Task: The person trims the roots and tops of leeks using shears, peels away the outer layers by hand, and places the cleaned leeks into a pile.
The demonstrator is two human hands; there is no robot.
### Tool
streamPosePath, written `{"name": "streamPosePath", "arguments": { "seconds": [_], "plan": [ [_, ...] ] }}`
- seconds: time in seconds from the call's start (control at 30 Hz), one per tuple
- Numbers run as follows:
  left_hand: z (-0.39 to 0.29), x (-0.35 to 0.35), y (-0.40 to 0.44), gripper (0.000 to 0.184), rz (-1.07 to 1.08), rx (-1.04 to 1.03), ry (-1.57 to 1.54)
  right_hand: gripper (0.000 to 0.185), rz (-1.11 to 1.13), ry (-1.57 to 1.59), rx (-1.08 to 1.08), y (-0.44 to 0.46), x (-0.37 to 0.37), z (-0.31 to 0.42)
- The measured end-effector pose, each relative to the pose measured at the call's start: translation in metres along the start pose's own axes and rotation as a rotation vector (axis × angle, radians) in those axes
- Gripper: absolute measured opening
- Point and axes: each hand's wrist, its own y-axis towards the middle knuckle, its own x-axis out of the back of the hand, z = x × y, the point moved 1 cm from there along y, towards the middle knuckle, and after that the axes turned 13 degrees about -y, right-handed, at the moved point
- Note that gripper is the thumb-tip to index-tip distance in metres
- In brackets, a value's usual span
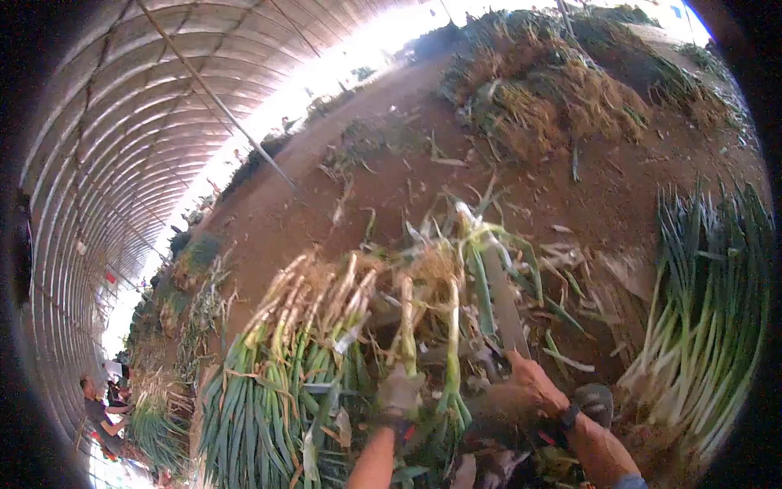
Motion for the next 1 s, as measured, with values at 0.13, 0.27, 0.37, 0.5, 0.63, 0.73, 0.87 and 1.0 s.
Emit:
{"name": "streamPosePath", "arguments": {
  "seconds": [0.13, 0.27, 0.37, 0.5, 0.63, 0.73, 0.87, 1.0],
  "plan": [
    [-0.021, 0.007, -0.044, 0.061, -0.262, -0.282, -0.068, 0.085, 0.079, 0.039, -0.047, -0.014, 0.017, 0.031],
    [-0.046, 0.012, -0.09, 0.054, -0.065, -0.3, -0.231, 0.08, 0.211, 0.042, -0.063, -0.024, 0.022, 0.028],
    [-0.032, -0.015, -0.107, 0.047, -0.083, -0.33, -0.343, 0.077, 0.265, -0.069, 0.005, -0.033, 0.027, 0.024],
    [-0.03, -0.024, -0.094, 0.038, 0.114, -0.115, -0.446, 0.077, 0.458, -0.1, 0.015, -0.049, 0.05, 0.063],
    [-0.042, -0.022, -0.083, 0.037, 0.116, 0.054, -0.44, 0.079, 0.518, -0.211, 0.081, -0.052, 0.047, 0.047],
    [-0.029, -0.028, -0.067, 0.036, -0.12, -0.108, -0.302, 0.076, 0.478, -0.274, 0.232, -0.049, 0.037, 0.022],
    [-0.021, -0.018, -0.034, 0.031, -0.051, -0.029, 0.001, 0.065, 0.472, -0.473, 0.117, -0.038, 0.039, 0.055],
    [-0.038, -0.022, -0.043, 0.021, -0.217, -0.372, 0.035, 0.058, 0.238, -0.646, 0.258, -0.005, 0.019, 0.04]
  ]
}}
